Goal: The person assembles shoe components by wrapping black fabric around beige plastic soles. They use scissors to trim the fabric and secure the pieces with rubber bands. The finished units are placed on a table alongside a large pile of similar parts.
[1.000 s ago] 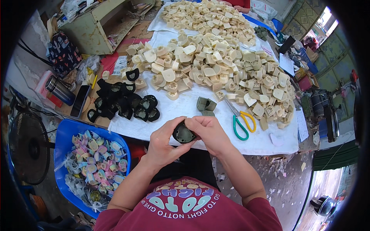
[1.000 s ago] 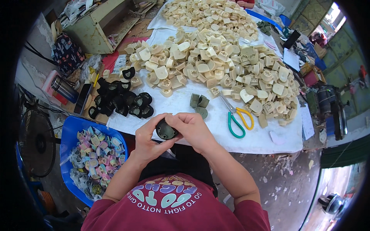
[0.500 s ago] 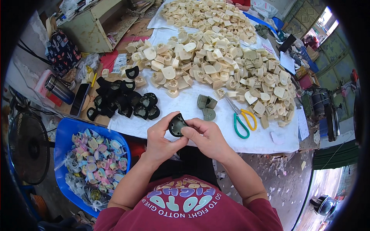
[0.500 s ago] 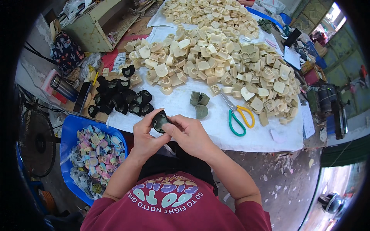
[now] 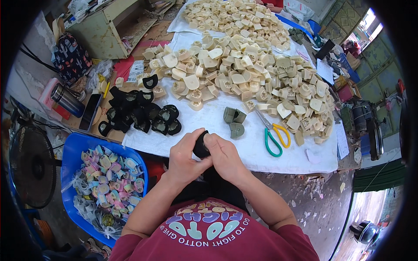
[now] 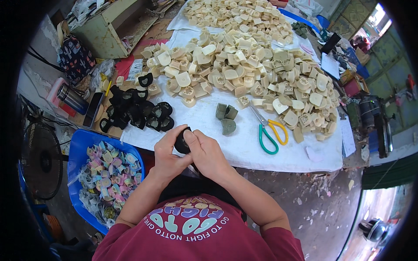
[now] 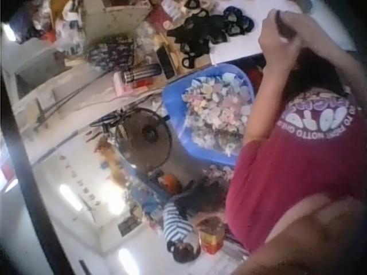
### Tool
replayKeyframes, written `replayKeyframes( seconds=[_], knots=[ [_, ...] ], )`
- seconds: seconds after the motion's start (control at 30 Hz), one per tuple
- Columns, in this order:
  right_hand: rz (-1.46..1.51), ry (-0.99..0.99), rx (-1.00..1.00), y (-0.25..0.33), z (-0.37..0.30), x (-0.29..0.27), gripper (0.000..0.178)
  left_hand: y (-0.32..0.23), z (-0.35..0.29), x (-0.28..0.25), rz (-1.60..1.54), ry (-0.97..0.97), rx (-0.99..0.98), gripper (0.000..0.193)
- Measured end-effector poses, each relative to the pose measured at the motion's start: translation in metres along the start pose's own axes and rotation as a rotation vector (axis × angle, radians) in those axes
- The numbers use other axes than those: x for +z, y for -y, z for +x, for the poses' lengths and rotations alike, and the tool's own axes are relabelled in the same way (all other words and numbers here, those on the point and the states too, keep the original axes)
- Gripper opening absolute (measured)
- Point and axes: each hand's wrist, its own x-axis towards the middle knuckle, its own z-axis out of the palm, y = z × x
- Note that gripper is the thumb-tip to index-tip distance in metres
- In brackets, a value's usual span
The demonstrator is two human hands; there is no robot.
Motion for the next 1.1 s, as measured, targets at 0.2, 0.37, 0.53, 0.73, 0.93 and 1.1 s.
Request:
replayKeyframes(
  seconds=[0.2, 0.37, 0.53, 0.73, 0.93, 1.1],
  knots=[
    [-0.058, 0.041, 0.049, 0.002, -0.002, -0.003, 0.056, 0.003, -0.004, 0.003, 0.012, 0.029, 0.003, 0.055],
    [0.102, 0.092, 0.156, -0.012, 0.009, -0.007, 0.055, 0.005, -0.006, 0.003, -0.175, 0.072, -0.079, 0.057],
    [0.285, 0.241, 0.184, 0.015, -0.002, -0.019, 0.044, 0.020, -0.009, -0.005, -0.698, 0.047, -0.265, 0.058],
    [0.342, 0.181, 0.142, -0.016, -0.004, -0.002, 0.039, 0.023, -0.007, -0.015, -0.356, 0.205, -0.075, 0.056],
    [0.186, 0.051, 0.093, -0.028, -0.004, -0.004, 0.053, 0.071, 0.026, -0.060, 0.376, -0.215, 0.165, 0.051],
    [0.103, 0.020, 0.154, -0.053, -0.018, -0.003, 0.041, 0.128, 0.056, -0.087, 0.842, -0.257, -0.141, 0.062]
  ],
)
